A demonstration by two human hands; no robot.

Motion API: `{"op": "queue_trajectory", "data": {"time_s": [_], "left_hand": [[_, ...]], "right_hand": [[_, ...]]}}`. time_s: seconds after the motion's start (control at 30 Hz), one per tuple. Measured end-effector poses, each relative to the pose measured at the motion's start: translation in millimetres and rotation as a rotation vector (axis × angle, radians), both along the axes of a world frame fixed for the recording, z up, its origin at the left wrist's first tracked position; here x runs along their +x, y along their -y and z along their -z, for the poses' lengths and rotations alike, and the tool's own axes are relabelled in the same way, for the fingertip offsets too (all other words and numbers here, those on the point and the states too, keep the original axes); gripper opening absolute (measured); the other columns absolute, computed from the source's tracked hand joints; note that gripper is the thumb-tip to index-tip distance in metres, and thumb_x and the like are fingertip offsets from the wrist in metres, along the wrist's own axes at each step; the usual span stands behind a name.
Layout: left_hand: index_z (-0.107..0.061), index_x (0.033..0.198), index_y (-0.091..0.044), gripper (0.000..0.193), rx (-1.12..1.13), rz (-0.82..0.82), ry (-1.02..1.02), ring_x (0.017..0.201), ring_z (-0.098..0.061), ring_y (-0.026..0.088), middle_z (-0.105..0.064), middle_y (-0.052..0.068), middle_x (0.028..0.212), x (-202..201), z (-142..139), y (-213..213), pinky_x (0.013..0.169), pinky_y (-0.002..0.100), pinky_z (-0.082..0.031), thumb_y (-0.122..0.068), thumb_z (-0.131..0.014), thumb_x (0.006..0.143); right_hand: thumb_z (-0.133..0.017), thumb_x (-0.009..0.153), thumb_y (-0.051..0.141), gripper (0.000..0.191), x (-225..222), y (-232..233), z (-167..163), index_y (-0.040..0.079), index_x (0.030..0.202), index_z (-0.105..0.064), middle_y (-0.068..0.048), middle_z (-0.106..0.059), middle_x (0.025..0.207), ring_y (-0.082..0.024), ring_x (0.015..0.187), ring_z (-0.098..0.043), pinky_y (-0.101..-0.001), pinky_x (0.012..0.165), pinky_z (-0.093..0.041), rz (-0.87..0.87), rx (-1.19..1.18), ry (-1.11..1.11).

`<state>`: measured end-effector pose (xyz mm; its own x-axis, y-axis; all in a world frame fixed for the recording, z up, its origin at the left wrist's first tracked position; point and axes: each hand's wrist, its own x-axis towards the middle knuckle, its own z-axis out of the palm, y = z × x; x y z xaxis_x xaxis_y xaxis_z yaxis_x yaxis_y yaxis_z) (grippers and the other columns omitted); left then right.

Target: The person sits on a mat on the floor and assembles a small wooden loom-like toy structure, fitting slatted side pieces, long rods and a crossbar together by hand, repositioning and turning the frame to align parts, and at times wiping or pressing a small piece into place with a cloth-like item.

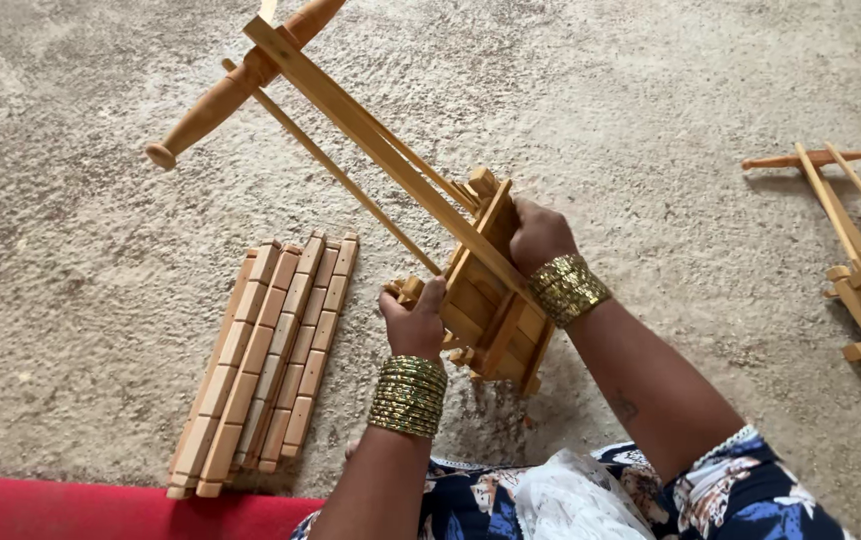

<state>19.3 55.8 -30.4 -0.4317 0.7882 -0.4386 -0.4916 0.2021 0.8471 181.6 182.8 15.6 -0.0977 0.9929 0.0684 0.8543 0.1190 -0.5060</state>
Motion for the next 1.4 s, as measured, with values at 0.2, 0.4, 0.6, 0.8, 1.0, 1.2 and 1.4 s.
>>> {"op": "queue_trajectory", "data": {"time_s": [0.2, 0.4, 0.6, 0.8, 1.0, 1.2, 1.4], "left_hand": [[-0.022, 0.147, 0.007, 0.094, 0.011, -0.021, 0.058, 0.108, -0.065, 0.031, -0.058, 0.025, 0.124, -1.5, 1.5, -3.8, 0.086, 0.036, -0.058, -0.025, -0.078, 0.079], [-0.009, 0.154, 0.006, 0.106, -0.065, 0.012, -0.067, 0.121, -0.059, 0.031, -0.048, 0.026, 0.136, 5.1, -6.0, 0.0, 0.100, 0.035, -0.053, -0.025, -0.081, 0.082], [-0.011, 0.153, 0.006, 0.105, 0.002, -0.004, 0.055, 0.118, -0.063, 0.034, -0.055, 0.029, 0.133, 3.6, -2.5, -1.5, 0.096, 0.038, -0.056, -0.024, -0.078, 0.078], [-0.023, 0.148, 0.005, 0.092, 0.049, -0.003, 0.020, 0.111, -0.065, 0.031, -0.058, 0.026, 0.127, 5.4, -1.6, -2.1, 0.090, 0.037, -0.058, -0.023, -0.079, 0.079], [-0.020, 0.148, 0.005, 0.095, 0.030, -0.018, 0.005, 0.111, -0.066, 0.029, -0.058, 0.025, 0.128, 5.5, -1.9, -3.3, 0.091, 0.034, -0.058, -0.023, -0.080, 0.080], [-0.021, 0.149, 0.005, 0.096, 0.002, 0.005, -0.048, 0.113, -0.065, 0.029, -0.057, 0.023, 0.130, 8.7, -1.7, -1.5, 0.092, 0.035, -0.057, -0.027, -0.081, 0.081], [-0.022, 0.148, 0.005, 0.100, 0.004, 0.002, -0.025, 0.113, -0.065, 0.030, -0.058, 0.025, 0.128, 8.1, -5.5, -3.4, 0.091, 0.035, -0.058, -0.030, -0.082, 0.076]], "right_hand": [[-0.050, 0.089, -0.001, 0.038, 13.1, 10.1, -2.3, 0.003, 0.118, -0.075, -0.012, -0.078, 0.092, -0.013, 0.056, -0.064, -0.0285, 0.048, -0.057, -0.130, 0.277, -0.259], [-0.051, 0.109, 0.006, 0.022, 1.5, -25.3, -10.5, 0.005, 0.106, -0.073, -0.018, -0.075, 0.113, -0.028, 0.108, -0.074, -0.0412, 0.101, -0.059, -0.455, 0.869, 0.128], [-0.063, 0.100, 0.011, 0.014, 4.9, 15.9, 5.8, 0.004, 0.102, -0.074, -0.012, -0.076, 0.114, -0.025, 0.113, -0.070, -0.0401, 0.111, -0.048, -0.679, 0.673, -0.008], [-0.063, 0.097, 0.006, 0.012, 16.9, -16.3, -11.7, 0.008, 0.101, -0.075, -0.009, -0.076, 0.117, -0.024, 0.115, -0.070, -0.0409, 0.111, -0.049, -0.651, 0.776, 0.190], [-0.062, 0.104, 0.002, 0.012, 7.1, -21.8, -10.2, 0.005, 0.103, -0.073, -0.010, -0.075, 0.116, -0.023, 0.113, -0.073, -0.0389, 0.111, -0.055, -0.604, 0.792, 0.133], [-0.063, 0.098, 0.011, 0.012, 5.2, 16.1, -2.0, 0.007, 0.099, -0.074, -0.010, -0.076, 0.114, -0.027, 0.114, -0.071, -0.0429, 0.108, -0.053, -0.675, 0.775, 0.004], [-0.059, 0.104, 0.007, 0.017, 13.1, -17.9, -9.1, 0.009, 0.105, -0.076, -0.012, -0.075, 0.118, -0.026, 0.117, -0.069, -0.0396, 0.105, -0.055, -0.451, 0.697, 0.028]]}}
